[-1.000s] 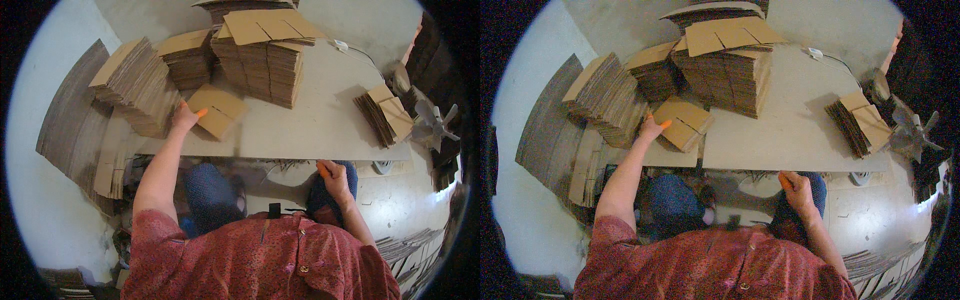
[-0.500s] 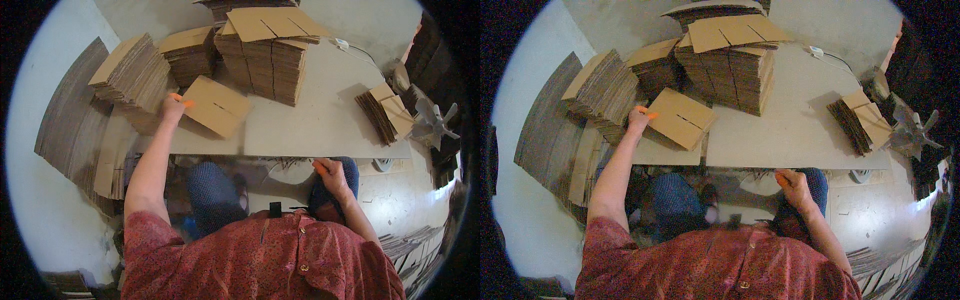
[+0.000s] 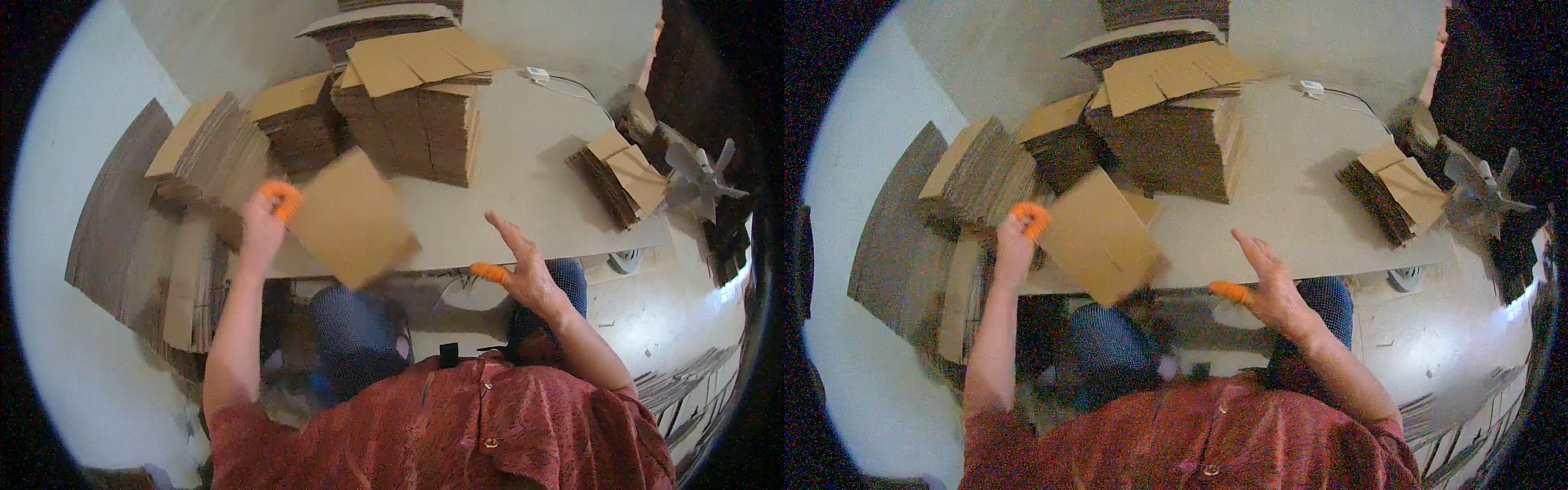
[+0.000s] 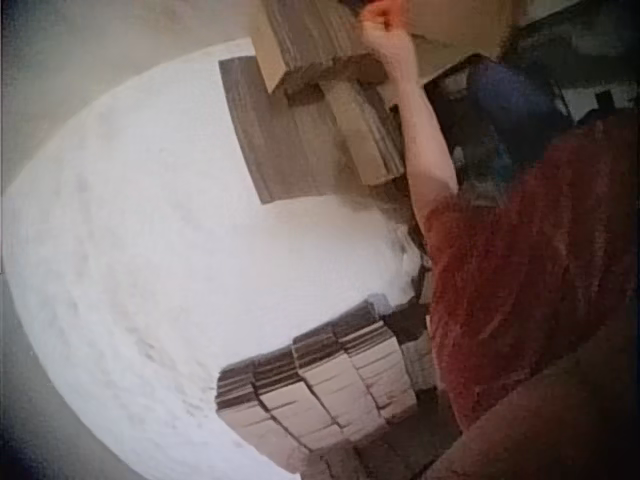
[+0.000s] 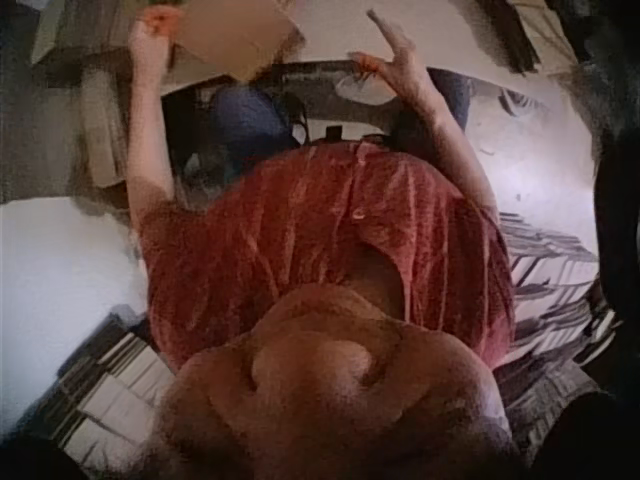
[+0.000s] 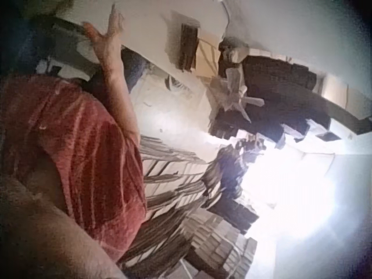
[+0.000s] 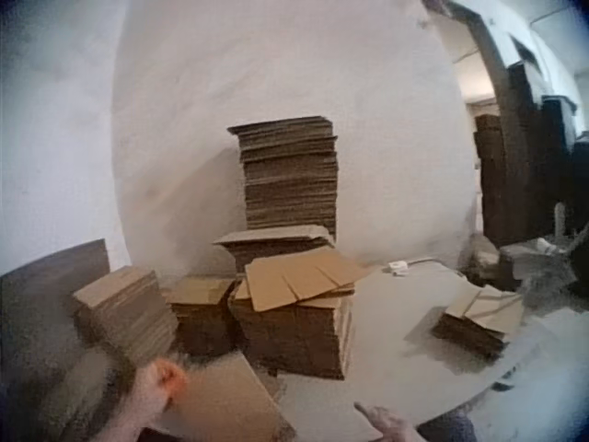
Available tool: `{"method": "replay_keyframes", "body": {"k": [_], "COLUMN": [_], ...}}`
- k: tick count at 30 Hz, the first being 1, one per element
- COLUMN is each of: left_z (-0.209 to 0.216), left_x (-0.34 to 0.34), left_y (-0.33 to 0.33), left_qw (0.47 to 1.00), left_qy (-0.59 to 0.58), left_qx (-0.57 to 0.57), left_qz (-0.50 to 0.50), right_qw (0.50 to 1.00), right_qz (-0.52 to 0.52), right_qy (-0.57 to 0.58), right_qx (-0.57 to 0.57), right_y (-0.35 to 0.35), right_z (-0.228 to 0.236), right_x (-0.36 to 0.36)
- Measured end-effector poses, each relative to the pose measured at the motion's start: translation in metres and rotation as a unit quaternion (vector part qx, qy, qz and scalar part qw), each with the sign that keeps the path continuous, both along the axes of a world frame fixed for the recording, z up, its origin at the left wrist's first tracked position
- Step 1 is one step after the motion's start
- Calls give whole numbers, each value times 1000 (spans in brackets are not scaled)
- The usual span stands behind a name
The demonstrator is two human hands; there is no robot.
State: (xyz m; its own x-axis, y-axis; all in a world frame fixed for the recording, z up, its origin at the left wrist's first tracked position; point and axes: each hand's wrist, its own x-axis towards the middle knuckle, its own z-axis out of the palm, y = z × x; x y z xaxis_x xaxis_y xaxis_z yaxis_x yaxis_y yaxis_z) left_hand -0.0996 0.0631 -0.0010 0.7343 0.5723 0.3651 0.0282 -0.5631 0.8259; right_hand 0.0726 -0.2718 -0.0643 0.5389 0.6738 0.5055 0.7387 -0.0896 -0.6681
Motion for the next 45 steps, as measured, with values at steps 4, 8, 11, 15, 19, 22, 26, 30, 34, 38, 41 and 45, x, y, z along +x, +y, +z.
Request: {"method": "replay_keyframes", "body": {"k": [4, 8, 11, 15, 19, 22, 26, 30, 34, 38, 41, 45], "left_z": [1, 8, 39, 64, 82, 106, 113, 86, 43, 1, -2, -23], "left_x": [14, 55, 122, 198, 240, 223, 176, 108, 85, 81, 86, 88], "left_y": [-87, -113, -95, -75, -68, -84, -106, -159, -169, -177, -192, -203], "left_qw": [986, 968, 922, 848, 835, 810, 840, 925, 958, 957, 953, 941], "left_qy": [7, -2, -85, -34, 159, 181, 91, 107, 212, 204, 192, 193], "left_qx": [-6, 134, 359, 529, 526, 556, 533, 340, 131, 60, 85, 37], "left_qz": [-165, -212, -114, 12, -23, -50, -51, -131, -140, -196, -218, -277], "right_qw": [989, 944, 947, 966, 961, 959, 928, 892, 916, 900, 926, 966], "right_qz": [102, 77, -45, -199, -232, -220, -191, -249, -254, -152, -128, -182], "right_qy": [104, 314, 294, 132, 144, 143, 196, 110, 17, 42, 27, -120], "right_qx": [-34, -66, 118, 101, 31, 104, 252, 360, 312, 406, 355, 139], "right_y": [2, -27, -62, -96, -108, -105, -122, -137, -144, -136, -119, -101], "right_z": [18, 10, 2, -34, -53, -36, -13, 14, 34, 57, 51, 63], "right_x": [-8, 1, 8, 43, 52, 45, 40, 33, 12, -8, -16, -7]}}
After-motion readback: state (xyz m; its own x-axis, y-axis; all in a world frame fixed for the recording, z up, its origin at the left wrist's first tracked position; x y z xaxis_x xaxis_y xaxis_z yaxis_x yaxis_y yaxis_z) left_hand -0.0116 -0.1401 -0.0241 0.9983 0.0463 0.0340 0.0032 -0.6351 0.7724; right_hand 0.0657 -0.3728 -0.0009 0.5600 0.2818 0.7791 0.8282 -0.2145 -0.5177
